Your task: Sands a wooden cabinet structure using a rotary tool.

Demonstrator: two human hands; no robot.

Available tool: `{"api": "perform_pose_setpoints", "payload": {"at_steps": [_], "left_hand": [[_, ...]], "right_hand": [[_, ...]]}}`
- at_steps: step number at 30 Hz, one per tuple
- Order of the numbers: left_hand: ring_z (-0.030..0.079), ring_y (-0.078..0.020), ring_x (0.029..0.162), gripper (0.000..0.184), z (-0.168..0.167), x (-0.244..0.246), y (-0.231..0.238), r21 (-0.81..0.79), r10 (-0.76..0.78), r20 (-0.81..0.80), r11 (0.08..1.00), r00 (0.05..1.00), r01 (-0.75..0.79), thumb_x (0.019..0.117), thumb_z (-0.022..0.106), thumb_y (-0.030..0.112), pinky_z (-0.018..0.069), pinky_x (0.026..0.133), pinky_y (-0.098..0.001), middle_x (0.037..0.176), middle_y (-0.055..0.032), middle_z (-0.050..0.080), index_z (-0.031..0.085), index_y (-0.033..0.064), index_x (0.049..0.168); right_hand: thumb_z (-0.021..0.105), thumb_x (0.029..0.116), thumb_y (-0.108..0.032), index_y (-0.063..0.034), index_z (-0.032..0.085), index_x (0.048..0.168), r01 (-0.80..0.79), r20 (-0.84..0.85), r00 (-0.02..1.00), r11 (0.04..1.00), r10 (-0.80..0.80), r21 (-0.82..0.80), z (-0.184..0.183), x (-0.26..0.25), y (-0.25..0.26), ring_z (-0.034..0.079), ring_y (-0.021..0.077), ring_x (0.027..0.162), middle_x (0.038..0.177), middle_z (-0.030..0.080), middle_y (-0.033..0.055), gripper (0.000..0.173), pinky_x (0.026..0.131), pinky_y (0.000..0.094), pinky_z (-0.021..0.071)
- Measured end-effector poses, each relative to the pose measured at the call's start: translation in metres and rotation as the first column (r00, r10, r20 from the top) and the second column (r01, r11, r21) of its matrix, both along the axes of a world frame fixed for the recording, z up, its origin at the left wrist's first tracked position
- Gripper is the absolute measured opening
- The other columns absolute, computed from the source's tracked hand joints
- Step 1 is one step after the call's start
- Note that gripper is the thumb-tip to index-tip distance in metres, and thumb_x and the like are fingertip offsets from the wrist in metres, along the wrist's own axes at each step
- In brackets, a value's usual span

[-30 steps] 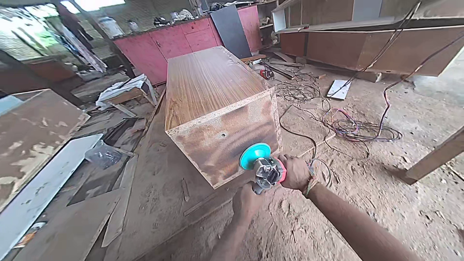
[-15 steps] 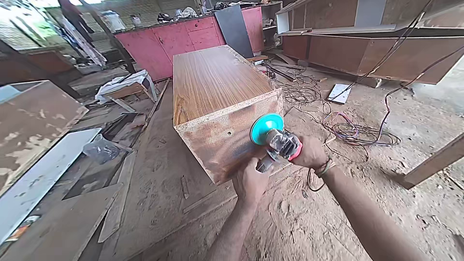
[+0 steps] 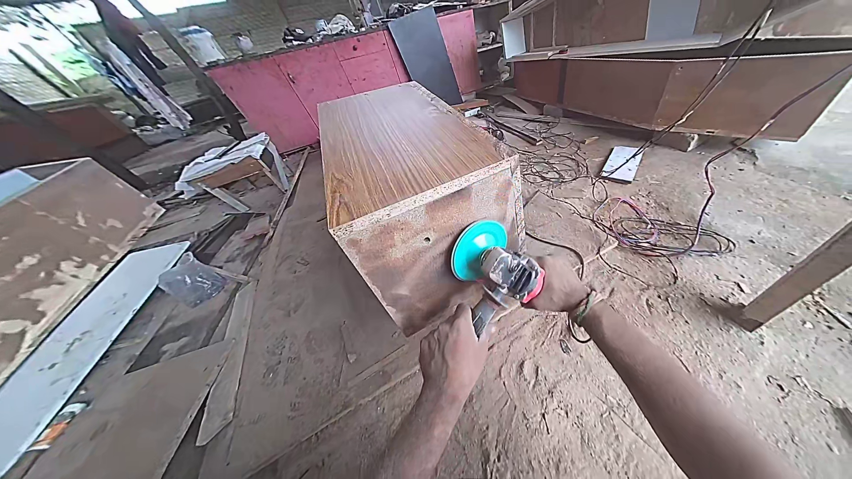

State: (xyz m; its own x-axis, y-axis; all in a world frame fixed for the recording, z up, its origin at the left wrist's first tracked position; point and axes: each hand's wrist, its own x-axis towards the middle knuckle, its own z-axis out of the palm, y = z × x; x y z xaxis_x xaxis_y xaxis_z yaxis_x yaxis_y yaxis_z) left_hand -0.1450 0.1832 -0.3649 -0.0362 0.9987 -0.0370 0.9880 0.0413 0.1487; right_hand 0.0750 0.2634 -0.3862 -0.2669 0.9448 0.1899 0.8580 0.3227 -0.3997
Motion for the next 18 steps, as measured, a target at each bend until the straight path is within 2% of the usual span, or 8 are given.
{"api": "perform_pose_setpoints", "payload": {"at_steps": [3,6,11,14,16,18], "left_hand": [[0.075,-0.0338,0.093,0.053,-0.026,-0.021,-0.013,-0.046,0.050,0.018,0.998,0.999,-0.049,0.0940,0.065,0.057,0.0586,0.079,-0.0552,0.098,-0.0132,0.077,0.069,0.0119,0.121],[0.075,-0.0344,0.091,0.057,-0.055,-0.046,-0.025,-0.084,0.105,0.047,0.991,0.993,-0.101,0.0911,0.066,0.062,0.0586,0.078,-0.0555,0.095,-0.0140,0.077,0.070,0.0113,0.117],[0.075,-0.0333,0.093,0.052,-0.106,-0.093,-0.044,-0.151,0.210,0.172,0.971,0.963,-0.185,0.0900,0.069,0.056,0.0581,0.080,-0.0582,0.097,-0.0133,0.076,0.070,0.0125,0.119],[0.074,-0.0333,0.088,0.047,-0.112,-0.109,-0.050,-0.077,0.243,0.247,0.970,0.938,-0.230,0.0902,0.072,0.051,0.0575,0.079,-0.0590,0.092,-0.0139,0.076,0.071,0.0110,0.116],[0.074,-0.0337,0.085,0.044,-0.110,-0.108,-0.045,0.012,0.230,0.299,0.970,0.926,-0.244,0.0894,0.074,0.048,0.0573,0.077,-0.0596,0.087,-0.0143,0.075,0.072,0.0096,0.112],[0.074,-0.0343,0.081,0.041,-0.096,-0.100,-0.034,0.084,0.183,0.286,0.973,0.941,-0.215,0.0891,0.071,0.046,0.0572,0.073,-0.0604,0.085,-0.0139,0.074,0.073,0.0101,0.109]], "right_hand": [[0.080,0.0702,-0.056,-0.0127,0.070,0.120,-0.071,0.055,0.996,0.994,0.076,-0.078,-0.011,-0.024,-0.007,0.074,0.0352,0.095,0.101,0.076,0.0137,0.067,0.078,0.0645,0.0571],[0.078,0.0705,-0.059,-0.0122,0.069,0.114,-0.130,0.116,0.984,0.988,0.139,-0.079,-0.029,-0.051,-0.013,0.074,0.0347,0.089,0.095,0.075,0.0129,0.064,0.072,0.0633,0.0567],[0.075,0.0781,-0.052,-0.0075,0.064,0.118,-0.200,0.234,0.938,0.952,0.255,-0.233,-0.030,-0.105,-0.028,0.072,0.0375,0.094,0.104,0.072,0.0164,0.061,0.074,0.0625,0.0566],[0.077,0.0766,-0.044,-0.0072,0.061,0.127,-0.210,0.269,0.925,0.951,0.269,-0.227,-0.013,-0.128,-0.039,0.072,0.0382,0.093,0.106,0.071,0.0178,0.065,0.072,0.0613,0.0570],[0.078,0.0749,-0.041,-0.0060,0.060,0.122,-0.196,0.290,0.926,0.963,0.244,-0.185,0.006,-0.129,-0.041,0.072,0.0384,0.091,0.104,0.070,0.0181,0.061,0.070,0.0602,0.0567],[0.079,0.0751,-0.042,-0.0059,0.062,0.122,-0.129,0.260,0.951,0.979,0.168,-0.160,0.022,-0.117,-0.042,0.072,0.0398,0.094,0.105,0.071,0.0189,0.062,0.072,0.0618,0.0563]]}}
